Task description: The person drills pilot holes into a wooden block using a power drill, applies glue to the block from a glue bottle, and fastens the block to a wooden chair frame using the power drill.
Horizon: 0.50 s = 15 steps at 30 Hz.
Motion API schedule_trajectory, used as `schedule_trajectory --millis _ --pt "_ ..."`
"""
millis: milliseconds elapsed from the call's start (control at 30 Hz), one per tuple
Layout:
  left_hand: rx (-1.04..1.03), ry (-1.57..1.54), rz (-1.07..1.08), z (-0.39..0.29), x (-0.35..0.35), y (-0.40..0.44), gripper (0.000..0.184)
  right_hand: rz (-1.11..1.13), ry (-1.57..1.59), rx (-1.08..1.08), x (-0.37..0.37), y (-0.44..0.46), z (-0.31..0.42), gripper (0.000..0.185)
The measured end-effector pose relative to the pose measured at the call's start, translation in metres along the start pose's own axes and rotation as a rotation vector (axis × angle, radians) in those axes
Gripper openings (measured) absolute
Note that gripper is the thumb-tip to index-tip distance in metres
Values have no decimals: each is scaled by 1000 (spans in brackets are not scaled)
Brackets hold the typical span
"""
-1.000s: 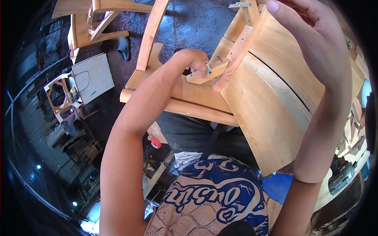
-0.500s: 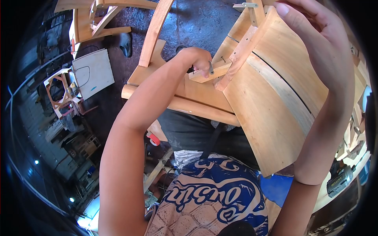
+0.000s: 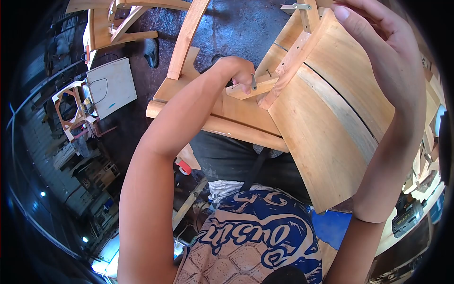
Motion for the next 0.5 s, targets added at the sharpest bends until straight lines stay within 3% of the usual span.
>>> schedule_trajectory --millis 167,333,500 --pt "5 10 9 1 -2 2 58 2 6 -2 0 0 0 30" --pt "19 32 -19 -3 0 0 80 5 11 1 0 2 2 30" --pt "39 0 -11 -4 3 -2 81 6 17 9 1 2 3 29"
Point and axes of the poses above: each hand's wrist, its own y-axis towards the middle knuckle, its own x-axis out of the back of the hand, z = x × y, the point moved 2 cm from there along y, towards the middle knuckle, and after that the axes turned 15 degrees about -z, right-handed, at the moved point
